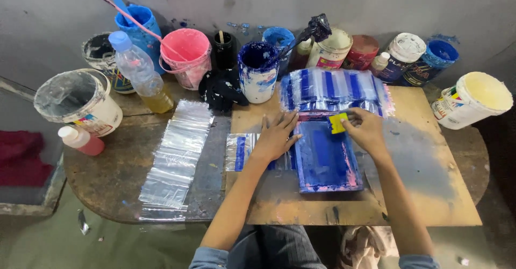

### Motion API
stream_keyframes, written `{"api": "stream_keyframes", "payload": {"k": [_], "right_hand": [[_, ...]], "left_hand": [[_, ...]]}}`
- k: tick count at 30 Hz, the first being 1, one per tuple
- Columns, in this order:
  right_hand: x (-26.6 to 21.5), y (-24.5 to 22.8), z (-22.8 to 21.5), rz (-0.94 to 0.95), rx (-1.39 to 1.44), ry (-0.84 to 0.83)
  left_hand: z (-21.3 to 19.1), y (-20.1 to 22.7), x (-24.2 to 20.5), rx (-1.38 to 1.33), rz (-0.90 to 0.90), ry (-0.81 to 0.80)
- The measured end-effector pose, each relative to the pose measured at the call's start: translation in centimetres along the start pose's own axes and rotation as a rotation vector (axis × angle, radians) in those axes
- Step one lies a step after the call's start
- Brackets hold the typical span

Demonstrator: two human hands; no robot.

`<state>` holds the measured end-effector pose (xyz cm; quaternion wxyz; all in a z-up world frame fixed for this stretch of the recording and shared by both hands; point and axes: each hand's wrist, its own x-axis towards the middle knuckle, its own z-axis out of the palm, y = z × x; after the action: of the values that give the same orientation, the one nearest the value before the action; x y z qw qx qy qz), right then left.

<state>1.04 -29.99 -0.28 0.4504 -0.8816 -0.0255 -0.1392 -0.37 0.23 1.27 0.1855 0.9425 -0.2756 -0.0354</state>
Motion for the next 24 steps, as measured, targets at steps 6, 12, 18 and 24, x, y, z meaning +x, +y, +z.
{"api": "stream_keyframes", "payload": {"k": [6, 12, 18, 24], "right_hand": [[-0.3, 2.8, 2.6, 0.085, -0.242, 0.096], [-1.2, 0.9, 1.9, 0.001, -0.350, 0.127], [-2.1, -1.8, -0.3, 0.031, -0.319, -0.069], [-3.2, -8.7, -2.7, 0.201, -0.226, -0.271]], "left_hand": [[0.0, 0.1, 0.0, 0.008, -0.002, -0.008], [0.6, -0.2, 0.1, 0.012, 0.006, 0.017], [0.6, -0.3, 0.2, 0.021, 0.014, -0.003], [-1.4, -0.4, -0.4, -0.094, 0.079, 0.039]]}}
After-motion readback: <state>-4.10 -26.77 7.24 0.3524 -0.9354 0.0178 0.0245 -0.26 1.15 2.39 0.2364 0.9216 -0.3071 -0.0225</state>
